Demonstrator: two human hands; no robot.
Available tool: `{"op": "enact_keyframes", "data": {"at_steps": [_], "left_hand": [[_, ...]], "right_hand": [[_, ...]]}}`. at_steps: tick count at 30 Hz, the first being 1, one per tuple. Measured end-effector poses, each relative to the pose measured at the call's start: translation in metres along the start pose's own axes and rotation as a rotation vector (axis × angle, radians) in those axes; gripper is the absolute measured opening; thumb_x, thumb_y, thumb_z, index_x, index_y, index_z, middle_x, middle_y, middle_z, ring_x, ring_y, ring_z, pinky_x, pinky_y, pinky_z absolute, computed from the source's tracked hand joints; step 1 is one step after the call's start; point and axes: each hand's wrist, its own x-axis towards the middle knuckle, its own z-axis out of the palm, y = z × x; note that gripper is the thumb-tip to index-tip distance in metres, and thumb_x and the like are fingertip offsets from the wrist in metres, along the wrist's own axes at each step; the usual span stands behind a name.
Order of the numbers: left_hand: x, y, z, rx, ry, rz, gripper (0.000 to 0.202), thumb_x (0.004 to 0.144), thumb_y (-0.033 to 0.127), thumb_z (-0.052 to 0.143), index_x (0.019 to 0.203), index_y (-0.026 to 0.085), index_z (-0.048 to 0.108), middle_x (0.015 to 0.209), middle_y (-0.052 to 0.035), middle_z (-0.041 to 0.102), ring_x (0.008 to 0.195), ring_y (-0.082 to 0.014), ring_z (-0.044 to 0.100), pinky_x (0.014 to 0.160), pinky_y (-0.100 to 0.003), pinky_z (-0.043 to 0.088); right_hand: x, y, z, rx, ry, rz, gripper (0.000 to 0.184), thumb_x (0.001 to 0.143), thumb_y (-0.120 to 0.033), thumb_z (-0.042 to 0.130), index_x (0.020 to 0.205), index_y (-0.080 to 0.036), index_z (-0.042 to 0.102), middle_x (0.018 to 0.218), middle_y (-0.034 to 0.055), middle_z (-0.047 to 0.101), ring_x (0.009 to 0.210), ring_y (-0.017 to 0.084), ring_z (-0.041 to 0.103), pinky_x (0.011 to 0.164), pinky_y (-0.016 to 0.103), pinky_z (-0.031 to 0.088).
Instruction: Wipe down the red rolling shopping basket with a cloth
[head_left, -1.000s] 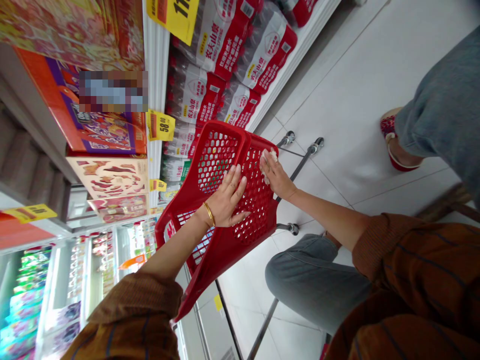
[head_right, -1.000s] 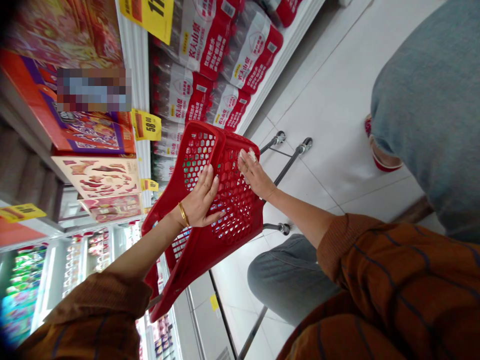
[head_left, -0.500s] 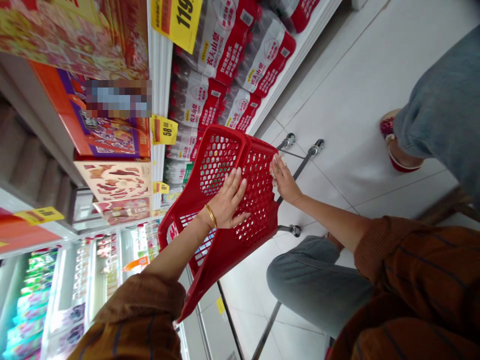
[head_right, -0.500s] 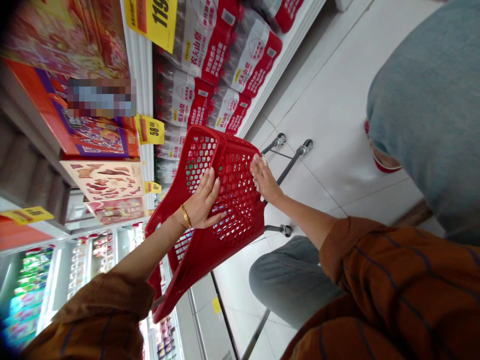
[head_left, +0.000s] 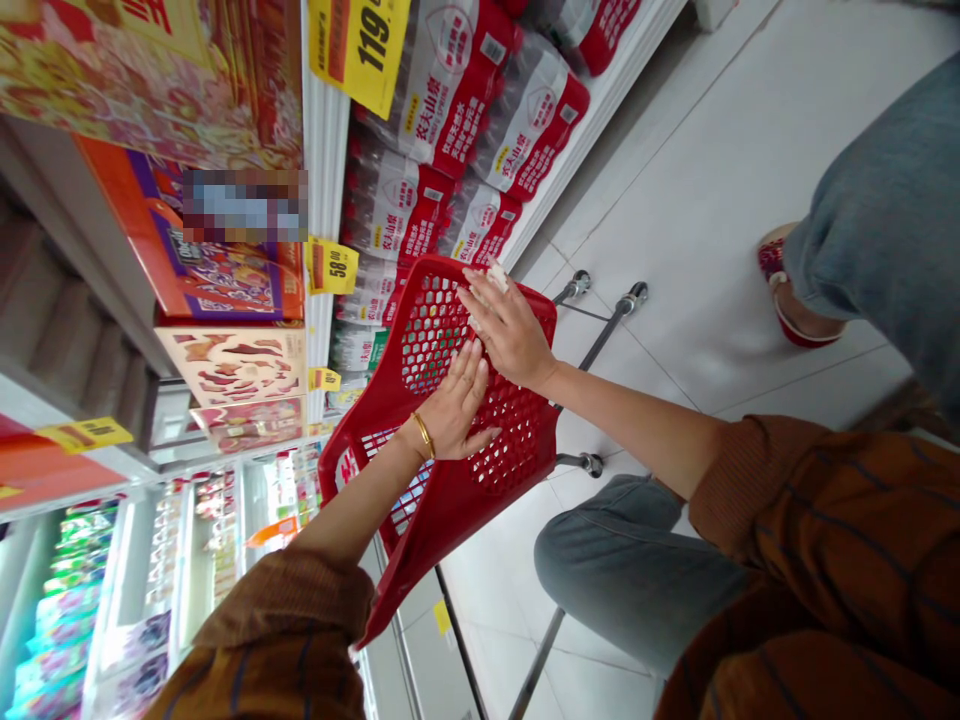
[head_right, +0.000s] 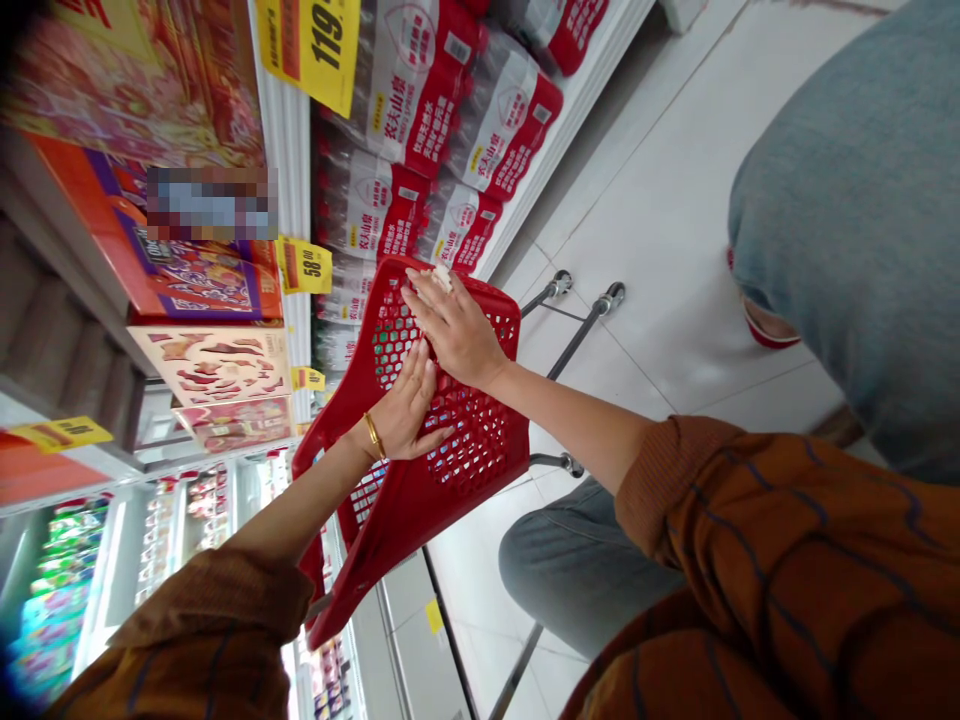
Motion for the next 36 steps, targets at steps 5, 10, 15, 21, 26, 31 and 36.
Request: {"op": "enact_keyframes", "data": {"at_steps": [5,10,15,21,26,31,36], "left_hand": [[-0.001,0.0,0.0,0.007,-0.01,0.0,0.102,0.085,0.041,0.058,0.151,0.004,-0.011,0.156,-0.0268,-0.018,0.145,-0.0454,-0.011,0.109,-0.07,0.023],[-0.001,0.0,0.0,-0.009,-0.013,-0.004,0.103,0.085,0.044,0.058,0.151,0.006,-0.011,0.156,-0.027,-0.017,0.145,-0.0461,-0.01,0.108,-0.072,0.022],[0.0,0.001,-0.001,-0.015,-0.02,-0.009,0.103,0.085,0.045,0.058,0.151,0.006,-0.012,0.156,-0.0275,-0.016,0.144,-0.0461,-0.01,0.108,-0.072,0.021],[0.001,0.001,-0.002,0.009,-0.008,0.008,0.102,0.085,0.042,0.058,0.151,0.002,-0.009,0.156,-0.0287,-0.017,0.145,-0.0444,-0.012,0.109,-0.07,0.022],[0.0,0.0,-0.001,-0.006,-0.007,0.002,0.102,0.084,0.04,0.059,0.151,0.004,-0.008,0.156,-0.0283,-0.015,0.145,-0.0446,-0.011,0.109,-0.07,0.021],[0.0,0.0,0.0,-0.007,-0.009,0.001,0.102,0.084,0.04,0.059,0.151,0.004,-0.008,0.156,-0.0285,-0.015,0.145,-0.0445,-0.011,0.11,-0.07,0.02],[-0.001,0.0,0.001,-0.001,-0.022,-0.017,0.103,0.083,0.041,0.059,0.151,0.005,-0.009,0.156,-0.0284,-0.013,0.145,-0.0454,-0.01,0.109,-0.072,0.021]], "right_hand": [[-0.015,0.015,0.0,0.027,-0.044,-0.019,0.057,0.102,-0.018,0.023,0.154,-0.033,0.005,0.157,0.0011,0.031,0.147,0.016,0.023,0.123,0.049,0.021],[-0.026,0.027,-0.001,0.053,-0.074,0.026,0.058,0.101,-0.017,0.024,0.154,-0.031,0.008,0.158,0.0018,0.029,0.148,0.018,0.021,0.124,0.047,0.021],[-0.044,0.041,-0.001,0.012,-0.017,0.017,0.057,0.101,-0.018,0.023,0.154,-0.027,0.006,0.159,0.0084,0.026,0.149,0.019,0.013,0.122,0.049,0.025],[-0.067,0.057,-0.003,-0.017,-0.096,0.131,0.056,0.101,-0.018,0.023,0.154,-0.027,0.007,0.158,0.0082,0.028,0.149,0.019,0.017,0.121,0.049,0.026],[-0.084,0.069,-0.006,-0.02,-0.118,0.181,0.058,0.099,-0.015,0.025,0.154,-0.027,0.011,0.158,0.009,0.028,0.149,0.02,0.015,0.12,0.05,0.026],[-0.097,0.08,-0.006,0.001,-0.1,0.196,0.057,0.098,-0.015,0.028,0.153,-0.025,0.017,0.156,0.0114,0.031,0.149,0.02,0.015,0.118,0.052,0.028],[-0.103,0.088,-0.01,0.054,-0.121,0.259,0.056,0.096,-0.013,0.03,0.151,-0.025,0.026,0.153,0.0116,0.037,0.148,0.021,0.021,0.117,0.054,0.028]]}}
